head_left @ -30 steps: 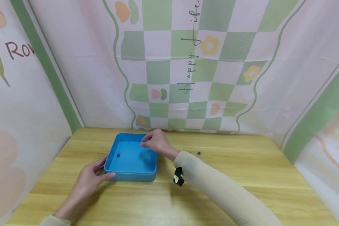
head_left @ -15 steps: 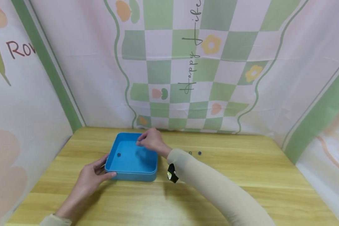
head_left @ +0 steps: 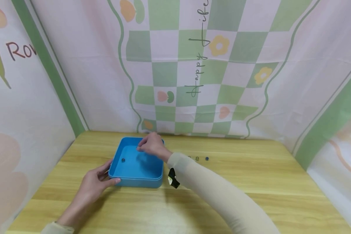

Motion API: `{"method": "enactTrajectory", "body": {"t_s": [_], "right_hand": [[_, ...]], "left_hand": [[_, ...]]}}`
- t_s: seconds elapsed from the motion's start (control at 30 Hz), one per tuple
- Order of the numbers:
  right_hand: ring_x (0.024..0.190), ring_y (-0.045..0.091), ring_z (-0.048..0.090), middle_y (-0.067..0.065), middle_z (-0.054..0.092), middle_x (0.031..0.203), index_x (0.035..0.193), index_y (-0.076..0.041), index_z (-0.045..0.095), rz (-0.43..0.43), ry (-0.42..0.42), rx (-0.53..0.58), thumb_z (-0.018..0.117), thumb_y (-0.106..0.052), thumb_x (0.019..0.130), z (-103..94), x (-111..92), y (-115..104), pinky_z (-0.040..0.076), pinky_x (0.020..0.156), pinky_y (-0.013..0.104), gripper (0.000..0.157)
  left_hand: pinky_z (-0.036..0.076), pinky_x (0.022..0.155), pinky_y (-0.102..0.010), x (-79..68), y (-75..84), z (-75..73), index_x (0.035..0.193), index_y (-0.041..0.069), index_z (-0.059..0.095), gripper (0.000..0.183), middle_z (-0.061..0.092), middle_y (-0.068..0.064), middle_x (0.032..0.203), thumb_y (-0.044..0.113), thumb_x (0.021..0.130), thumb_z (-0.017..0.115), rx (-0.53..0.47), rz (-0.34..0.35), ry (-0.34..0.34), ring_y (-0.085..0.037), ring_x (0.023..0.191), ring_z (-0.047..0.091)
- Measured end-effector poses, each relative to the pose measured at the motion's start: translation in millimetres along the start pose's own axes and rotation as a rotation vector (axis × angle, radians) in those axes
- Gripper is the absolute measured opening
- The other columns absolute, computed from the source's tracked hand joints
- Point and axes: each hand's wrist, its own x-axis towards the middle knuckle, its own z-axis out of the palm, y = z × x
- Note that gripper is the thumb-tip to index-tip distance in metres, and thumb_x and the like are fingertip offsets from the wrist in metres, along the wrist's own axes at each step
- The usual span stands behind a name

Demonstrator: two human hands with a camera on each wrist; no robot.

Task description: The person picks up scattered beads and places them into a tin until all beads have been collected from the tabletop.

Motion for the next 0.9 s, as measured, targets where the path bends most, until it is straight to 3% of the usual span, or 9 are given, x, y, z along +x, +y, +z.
{"method": "enactTrajectory", "body": {"t_s": [0.33, 0.9], "right_hand": [[0.103, 0.021, 0.070, -0.001, 0.079, 0.096, 0.097, -0.011, 0.086, 0.040, 0.012, 0.020, 0.087, -0.018, 0.090, 8.3, 6, 1, 0.062, 0.088, 0.035, 0.010], [0.103, 0.021, 0.070, -0.002, 0.079, 0.094, 0.093, -0.012, 0.086, 0.049, 0.015, 0.036, 0.087, -0.018, 0.090, 15.7, 6, -1, 0.060, 0.090, 0.037, 0.007]], "left_hand": [[0.052, 0.104, -0.042, -0.4, 1.5, 0.4, 0.163, 0.004, 0.037, 0.083, 0.038, -0.027, 0.162, 0.021, 0.095, 0.082, 0.002, -0.010, 0.002, -0.043, 0.140, 0.051], [0.052, 0.104, -0.044, -0.2, 1.8, -0.1, 0.163, 0.005, 0.037, 0.083, 0.039, -0.027, 0.162, 0.022, 0.095, 0.082, 0.021, -0.011, 0.001, -0.044, 0.139, 0.051]]}}
